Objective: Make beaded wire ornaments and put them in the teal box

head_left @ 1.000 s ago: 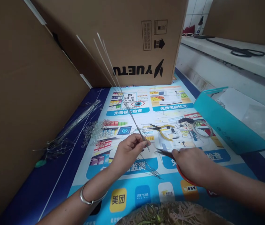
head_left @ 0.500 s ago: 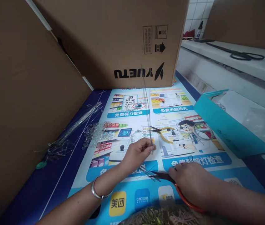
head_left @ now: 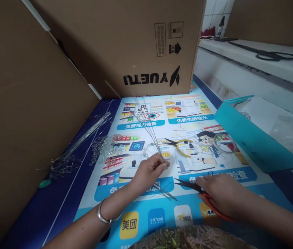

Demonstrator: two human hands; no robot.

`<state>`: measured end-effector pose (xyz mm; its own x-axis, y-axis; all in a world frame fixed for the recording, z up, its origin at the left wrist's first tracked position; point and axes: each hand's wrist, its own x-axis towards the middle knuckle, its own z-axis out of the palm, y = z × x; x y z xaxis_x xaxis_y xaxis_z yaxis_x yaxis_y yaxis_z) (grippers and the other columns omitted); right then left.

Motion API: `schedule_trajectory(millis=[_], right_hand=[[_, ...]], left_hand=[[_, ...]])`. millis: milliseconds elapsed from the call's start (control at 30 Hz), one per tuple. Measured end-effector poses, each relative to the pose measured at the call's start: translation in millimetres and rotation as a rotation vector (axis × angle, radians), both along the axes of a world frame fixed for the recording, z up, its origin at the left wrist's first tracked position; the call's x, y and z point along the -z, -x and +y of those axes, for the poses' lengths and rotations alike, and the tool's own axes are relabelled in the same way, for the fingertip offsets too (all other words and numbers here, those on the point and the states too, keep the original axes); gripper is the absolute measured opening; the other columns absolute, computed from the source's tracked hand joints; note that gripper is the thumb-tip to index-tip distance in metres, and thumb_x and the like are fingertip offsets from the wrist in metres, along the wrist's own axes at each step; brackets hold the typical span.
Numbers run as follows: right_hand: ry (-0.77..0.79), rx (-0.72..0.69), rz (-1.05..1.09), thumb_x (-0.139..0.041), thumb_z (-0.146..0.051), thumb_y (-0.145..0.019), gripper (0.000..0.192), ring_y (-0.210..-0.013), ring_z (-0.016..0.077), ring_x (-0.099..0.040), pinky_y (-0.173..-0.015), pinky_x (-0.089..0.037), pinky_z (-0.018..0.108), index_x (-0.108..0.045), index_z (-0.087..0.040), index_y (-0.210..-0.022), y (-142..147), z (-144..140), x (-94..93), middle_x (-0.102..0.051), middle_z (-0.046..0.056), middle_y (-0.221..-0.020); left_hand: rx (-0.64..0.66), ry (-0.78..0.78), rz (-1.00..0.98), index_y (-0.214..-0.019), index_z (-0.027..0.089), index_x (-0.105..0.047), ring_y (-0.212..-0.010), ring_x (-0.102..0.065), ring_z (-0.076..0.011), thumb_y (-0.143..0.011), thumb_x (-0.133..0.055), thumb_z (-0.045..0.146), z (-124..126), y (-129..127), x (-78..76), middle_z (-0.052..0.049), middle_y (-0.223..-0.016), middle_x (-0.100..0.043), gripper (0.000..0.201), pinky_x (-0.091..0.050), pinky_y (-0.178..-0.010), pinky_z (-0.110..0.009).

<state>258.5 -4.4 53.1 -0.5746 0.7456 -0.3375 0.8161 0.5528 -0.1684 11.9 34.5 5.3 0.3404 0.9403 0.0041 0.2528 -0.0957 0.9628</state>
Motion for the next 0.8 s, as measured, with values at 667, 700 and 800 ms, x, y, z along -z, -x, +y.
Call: schedule_trajectory(millis=[667, 700, 800], right_hand=[[0.009, 0.035, 0.025, -0.041, -0.037, -0.084, 0.021, -0.056, 0.0188, -0.056, -0.045, -0.015, 0.024, -0.053, -0.022, -0.093, -4.8, 4.6, 1.6, -0.063, 0.004, -0.072], [0.01, 0.034, 0.025, -0.041, -0.037, -0.084, 0.021, -0.056, 0.0187, -0.055, -0.045, -0.015, 0.024, -0.053, -0.022, -0.093, -4.8, 4.8, 1.7, -0.063, 0.003, -0.073], [0.021, 0.043, 0.024, -0.041, -0.037, -0.084, 0.021, -0.056, 0.0185, -0.055, -0.044, -0.016, 0.023, -0.053, -0.023, -0.095, -4.5, 5.7, 1.9, -0.063, 0.003, -0.073]], left_hand=[[0.009, -0.174, 0.179, -0.087, 0.018, -0.061, -0.079, -0.06, -0.0141, -0.083, -0.05, 0.023, -2.0, 0.3, -3.4, -0.003, -0.087, -0.065, 0.012, -0.046, -0.069, -0.024], [0.01, -0.16, 0.179, -0.087, 0.018, -0.06, -0.079, -0.06, -0.0142, -0.083, -0.05, 0.023, -2.2, 0.0, -3.8, -0.003, -0.087, -0.065, 0.012, -0.046, -0.069, -0.024], [0.018, -0.139, 0.166, -0.087, 0.018, -0.06, -0.079, -0.06, -0.0141, -0.083, -0.049, 0.022, -3.3, 0.2, -3.3, -0.004, -0.088, -0.065, 0.012, -0.046, -0.069, -0.024]])
